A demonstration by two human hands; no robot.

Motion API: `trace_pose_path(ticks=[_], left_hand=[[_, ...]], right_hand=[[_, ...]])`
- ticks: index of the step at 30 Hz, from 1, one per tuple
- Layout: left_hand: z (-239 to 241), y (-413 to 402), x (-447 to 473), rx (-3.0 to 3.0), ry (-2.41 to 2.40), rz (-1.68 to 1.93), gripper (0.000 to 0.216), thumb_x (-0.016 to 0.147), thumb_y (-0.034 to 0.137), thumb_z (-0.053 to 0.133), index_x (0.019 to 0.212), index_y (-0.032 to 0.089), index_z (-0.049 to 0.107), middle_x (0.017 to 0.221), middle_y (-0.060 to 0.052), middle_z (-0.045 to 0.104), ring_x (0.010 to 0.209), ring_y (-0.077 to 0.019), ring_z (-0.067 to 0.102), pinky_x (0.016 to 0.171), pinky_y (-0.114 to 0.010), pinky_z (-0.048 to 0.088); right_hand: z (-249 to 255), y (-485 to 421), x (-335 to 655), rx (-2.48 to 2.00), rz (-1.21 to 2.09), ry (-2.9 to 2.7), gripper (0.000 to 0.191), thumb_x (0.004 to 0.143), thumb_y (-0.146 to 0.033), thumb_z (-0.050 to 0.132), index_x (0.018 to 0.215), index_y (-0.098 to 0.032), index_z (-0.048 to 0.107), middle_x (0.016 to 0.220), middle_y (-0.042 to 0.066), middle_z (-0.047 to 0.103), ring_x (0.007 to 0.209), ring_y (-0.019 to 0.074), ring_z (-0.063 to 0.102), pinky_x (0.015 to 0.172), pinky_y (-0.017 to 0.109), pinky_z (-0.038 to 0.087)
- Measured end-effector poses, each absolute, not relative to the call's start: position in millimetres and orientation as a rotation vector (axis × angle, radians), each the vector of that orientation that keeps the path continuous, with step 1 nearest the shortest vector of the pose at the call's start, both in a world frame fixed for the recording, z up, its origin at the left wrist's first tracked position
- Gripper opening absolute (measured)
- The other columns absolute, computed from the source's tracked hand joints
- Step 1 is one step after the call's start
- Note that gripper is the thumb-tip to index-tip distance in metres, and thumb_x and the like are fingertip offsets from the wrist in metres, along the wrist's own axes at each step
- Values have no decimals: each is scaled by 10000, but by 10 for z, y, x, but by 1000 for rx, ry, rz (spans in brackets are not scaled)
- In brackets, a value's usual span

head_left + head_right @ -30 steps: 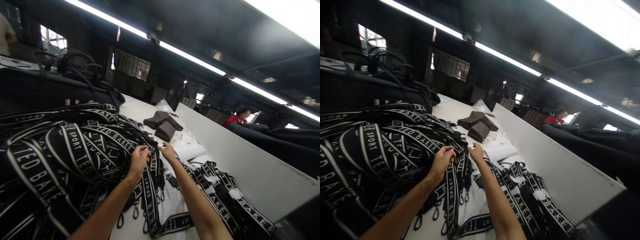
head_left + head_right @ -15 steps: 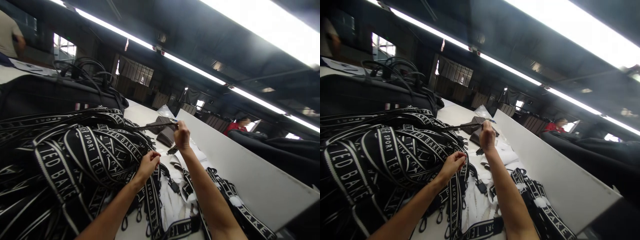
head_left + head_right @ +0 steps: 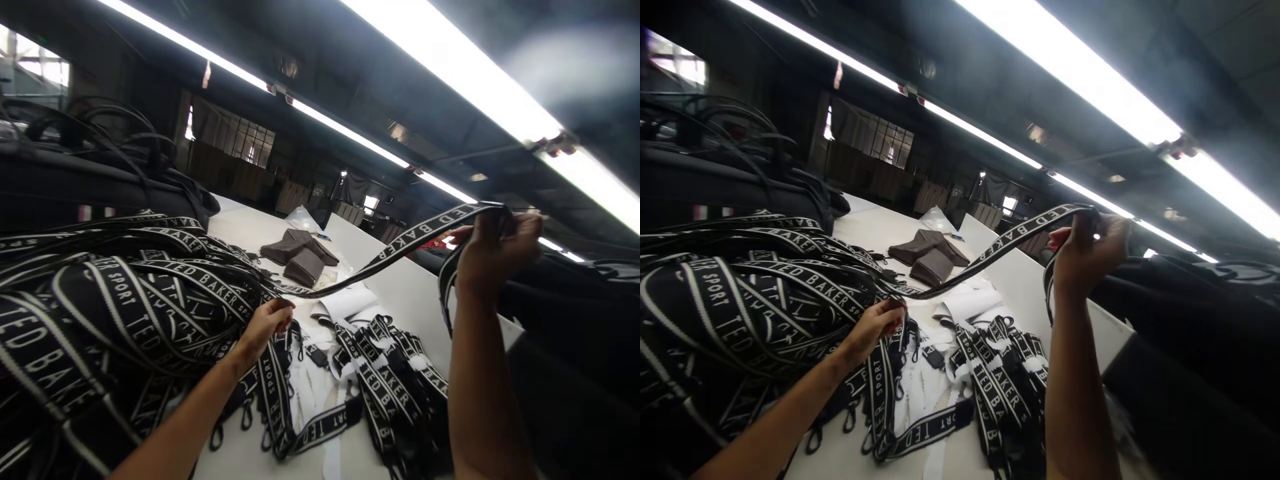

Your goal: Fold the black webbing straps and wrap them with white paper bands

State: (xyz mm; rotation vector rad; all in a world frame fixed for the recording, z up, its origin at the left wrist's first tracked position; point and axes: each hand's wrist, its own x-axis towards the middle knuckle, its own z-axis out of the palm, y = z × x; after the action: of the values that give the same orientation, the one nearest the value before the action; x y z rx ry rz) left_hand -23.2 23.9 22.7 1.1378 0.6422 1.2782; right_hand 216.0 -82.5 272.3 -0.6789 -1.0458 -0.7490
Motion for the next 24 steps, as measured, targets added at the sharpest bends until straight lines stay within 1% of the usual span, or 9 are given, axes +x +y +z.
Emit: trace_pose_path(ticks=[4,7,8,10,13,15,19,21,24], left_hand=[[196,252,-253,1205,744,1352,254,626,324,705,783,148,610,549,26,530,473,-96,418,449,-197,295],[190,226,-264,1434,816,1482,263,702,354,692,891,171,679,749,-41,665,691,-183,598,617,-253,459],[192,198,-254,1504,767,1461,319,728,383,688,975,180,691,899,-74,703,838,-223,639,731,-289,495],[189,116,-200,1590,616,1323,497,738,407,715,1185,201,648,1193,-118,668,1126,-290,599,951,-371,466],[147,-10,-52,1636,575,1186,778,662,362,811,1368,220,516,1339,-143,589,1296,-330,488,1068,-434,388],[106,-41,29,1626,629,1182,737,675,357,802,1343,210,527,1274,-145,629,1238,-326,541,1038,-422,416],[107,77,-36,1411,787,1321,365,824,408,621,1107,177,610,917,-89,722,852,-248,671,835,-365,504],[175,191,-176,1184,834,1479,317,820,425,610,1016,176,595,795,-51,703,731,-210,653,736,-331,513],[317,342,-400,878,827,1752,337,690,356,720,944,168,603,728,-8,665,666,-161,629,664,-264,507]], right_hand=[[2301,-627,2237,-873,-568,-1269,114,889,-261,585,855,-190,502,572,-69,544,397,110,552,387,197,427],[1801,-338,2208,-979,-415,-1406,111,905,-283,560,886,-174,551,706,-17,608,472,104,594,414,192,454],[1635,-246,2171,-1010,-372,-1433,100,908,-270,551,897,-172,561,730,-7,617,484,104,596,436,198,468],[1344,-91,2053,-1059,-302,-1475,82,909,-238,532,922,-170,575,755,6,628,495,105,586,479,218,493],[1066,30,1795,-1051,-252,-1518,97,900,-181,502,956,-175,581,851,35,652,555,118,598,567,258,537],[983,36,1624,-980,-269,-1552,151,871,-117,486,968,-182,582,949,59,659,695,149,643,666,290,563],[884,-39,1434,-865,-345,-1588,285,819,-16,461,998,-197,591,1034,78,648,1014,197,629,870,346,548],[759,-68,1418,-884,-339,-1582,339,818,4,448,1053,-187,600,1054,91,643,1060,201,611,922,363,527],[426,-80,1412,-996,-215,-1630,357,830,4,454,1100,-162,619,1065,106,653,1040,211,613,939,369,507]])
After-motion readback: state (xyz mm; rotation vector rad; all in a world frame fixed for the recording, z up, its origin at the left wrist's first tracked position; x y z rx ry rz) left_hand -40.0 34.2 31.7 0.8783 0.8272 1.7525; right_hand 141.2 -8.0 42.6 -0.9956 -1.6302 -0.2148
